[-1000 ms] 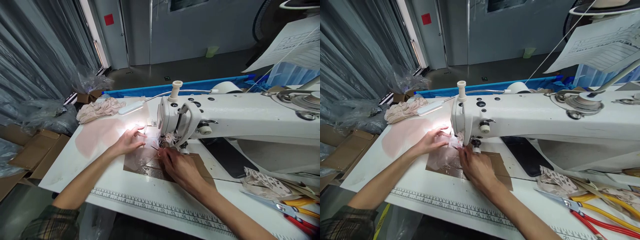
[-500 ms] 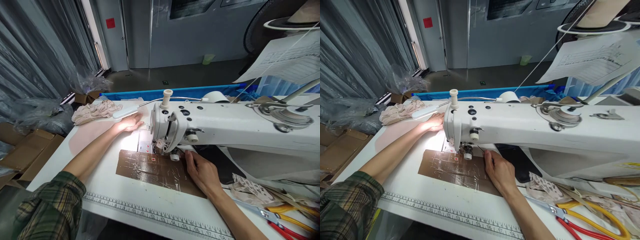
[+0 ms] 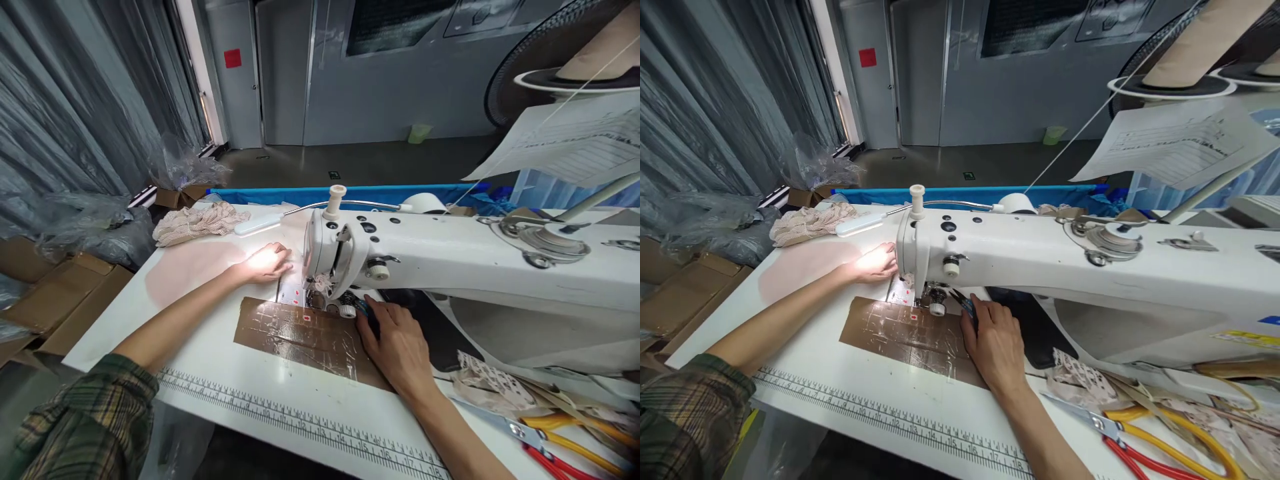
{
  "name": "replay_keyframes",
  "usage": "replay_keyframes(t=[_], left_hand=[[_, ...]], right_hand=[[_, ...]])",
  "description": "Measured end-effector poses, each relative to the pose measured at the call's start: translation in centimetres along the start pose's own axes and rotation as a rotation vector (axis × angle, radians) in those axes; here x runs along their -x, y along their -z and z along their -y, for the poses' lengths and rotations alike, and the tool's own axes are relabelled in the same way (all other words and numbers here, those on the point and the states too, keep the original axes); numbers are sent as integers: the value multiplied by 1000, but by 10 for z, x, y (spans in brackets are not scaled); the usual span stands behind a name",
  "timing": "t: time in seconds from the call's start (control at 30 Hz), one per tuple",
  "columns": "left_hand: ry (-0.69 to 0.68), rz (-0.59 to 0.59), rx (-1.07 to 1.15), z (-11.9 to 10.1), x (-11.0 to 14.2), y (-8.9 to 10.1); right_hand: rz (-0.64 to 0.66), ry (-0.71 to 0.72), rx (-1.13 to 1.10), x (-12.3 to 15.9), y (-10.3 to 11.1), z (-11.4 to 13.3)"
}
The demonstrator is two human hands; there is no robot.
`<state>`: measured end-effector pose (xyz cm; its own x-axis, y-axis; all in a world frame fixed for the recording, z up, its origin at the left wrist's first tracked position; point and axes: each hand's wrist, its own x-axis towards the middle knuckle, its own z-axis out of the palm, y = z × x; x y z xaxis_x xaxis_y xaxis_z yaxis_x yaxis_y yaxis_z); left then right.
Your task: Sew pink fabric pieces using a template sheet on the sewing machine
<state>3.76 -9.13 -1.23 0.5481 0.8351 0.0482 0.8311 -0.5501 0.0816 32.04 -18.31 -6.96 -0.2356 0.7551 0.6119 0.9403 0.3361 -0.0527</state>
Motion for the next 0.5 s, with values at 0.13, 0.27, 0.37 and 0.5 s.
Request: replay_keyframes(t=[0.13,0.27,0.37,0.5], left_hand=[[-10,-139,148,15,37,22],[80,-250,262,27,104,48],[235,-311,287,25,160,62],[405,-264,291,8,219,54]], right_hand=[[-30,41,5,0,3,0],[-59,61,-118,-1,1,-3],[-64,78,-242,-2,-10,-11],[-59,106,-316,-5,-29,-24]])
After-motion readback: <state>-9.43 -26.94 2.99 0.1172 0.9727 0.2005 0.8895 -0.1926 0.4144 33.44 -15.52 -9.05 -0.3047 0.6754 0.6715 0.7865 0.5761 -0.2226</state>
